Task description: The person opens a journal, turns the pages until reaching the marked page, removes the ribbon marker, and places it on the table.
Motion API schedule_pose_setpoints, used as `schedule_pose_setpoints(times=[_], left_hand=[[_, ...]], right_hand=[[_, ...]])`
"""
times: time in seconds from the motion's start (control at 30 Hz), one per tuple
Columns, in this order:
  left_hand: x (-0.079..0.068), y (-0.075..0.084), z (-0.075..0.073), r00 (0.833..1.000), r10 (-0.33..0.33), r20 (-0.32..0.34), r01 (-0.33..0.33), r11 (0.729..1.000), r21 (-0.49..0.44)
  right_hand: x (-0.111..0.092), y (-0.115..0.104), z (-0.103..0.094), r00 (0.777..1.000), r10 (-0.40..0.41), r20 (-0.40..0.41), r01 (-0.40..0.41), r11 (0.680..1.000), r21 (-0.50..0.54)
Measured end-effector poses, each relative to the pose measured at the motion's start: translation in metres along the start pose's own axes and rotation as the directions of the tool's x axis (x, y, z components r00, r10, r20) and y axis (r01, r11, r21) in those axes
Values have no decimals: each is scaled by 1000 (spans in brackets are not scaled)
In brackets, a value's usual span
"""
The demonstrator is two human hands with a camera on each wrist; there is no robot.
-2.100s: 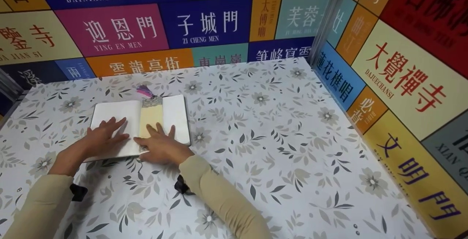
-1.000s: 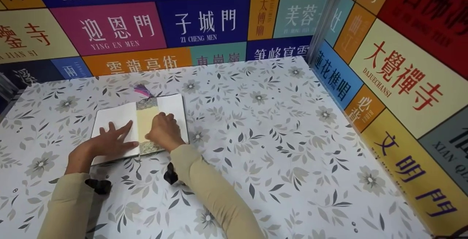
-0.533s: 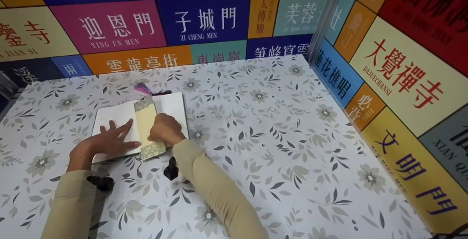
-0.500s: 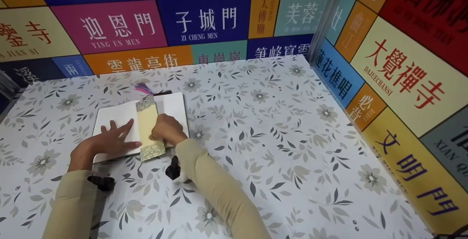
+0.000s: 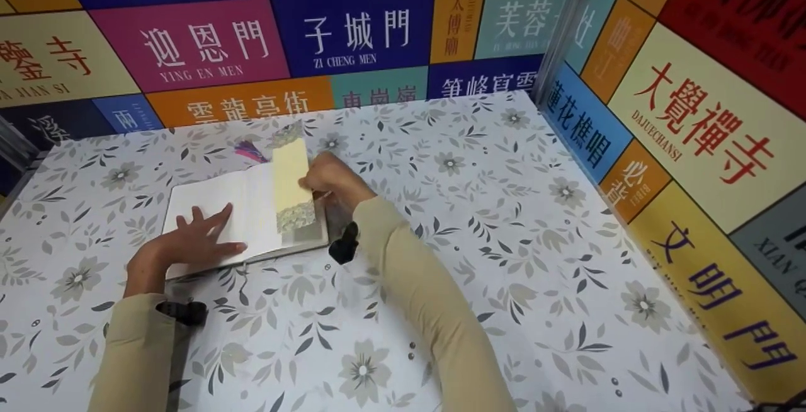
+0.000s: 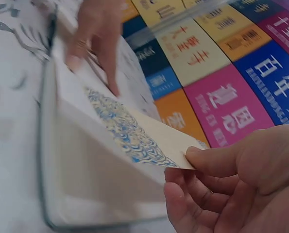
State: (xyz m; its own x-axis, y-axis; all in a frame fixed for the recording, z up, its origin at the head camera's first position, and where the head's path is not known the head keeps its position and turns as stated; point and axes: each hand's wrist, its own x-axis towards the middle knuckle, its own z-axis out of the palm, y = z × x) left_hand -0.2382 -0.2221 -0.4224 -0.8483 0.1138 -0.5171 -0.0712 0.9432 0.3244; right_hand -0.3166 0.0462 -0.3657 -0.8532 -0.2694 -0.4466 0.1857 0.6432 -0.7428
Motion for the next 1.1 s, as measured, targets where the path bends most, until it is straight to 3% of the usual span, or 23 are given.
schedule_pose_setpoints(times=[0.23, 0.47, 0.73, 1.1], left_hand=[[0, -1, 3, 1000, 5, -15, -5, 1000, 19], [0, -3, 2, 1000, -15, -22, 16, 1000, 23], [0, -2, 1, 1000, -6, -14, 6, 1000, 11], [0, 0, 1, 1000, -6, -6, 6, 1000, 9]], right_hand=[[11, 4, -53, 992, -38, -119, 52, 992, 117], [27, 16, -78, 971, -56, -233, 104, 974, 201], [30, 55, -71, 973, -56, -225, 90, 986, 142], [4, 97, -51, 980, -90, -177, 93, 996, 12]])
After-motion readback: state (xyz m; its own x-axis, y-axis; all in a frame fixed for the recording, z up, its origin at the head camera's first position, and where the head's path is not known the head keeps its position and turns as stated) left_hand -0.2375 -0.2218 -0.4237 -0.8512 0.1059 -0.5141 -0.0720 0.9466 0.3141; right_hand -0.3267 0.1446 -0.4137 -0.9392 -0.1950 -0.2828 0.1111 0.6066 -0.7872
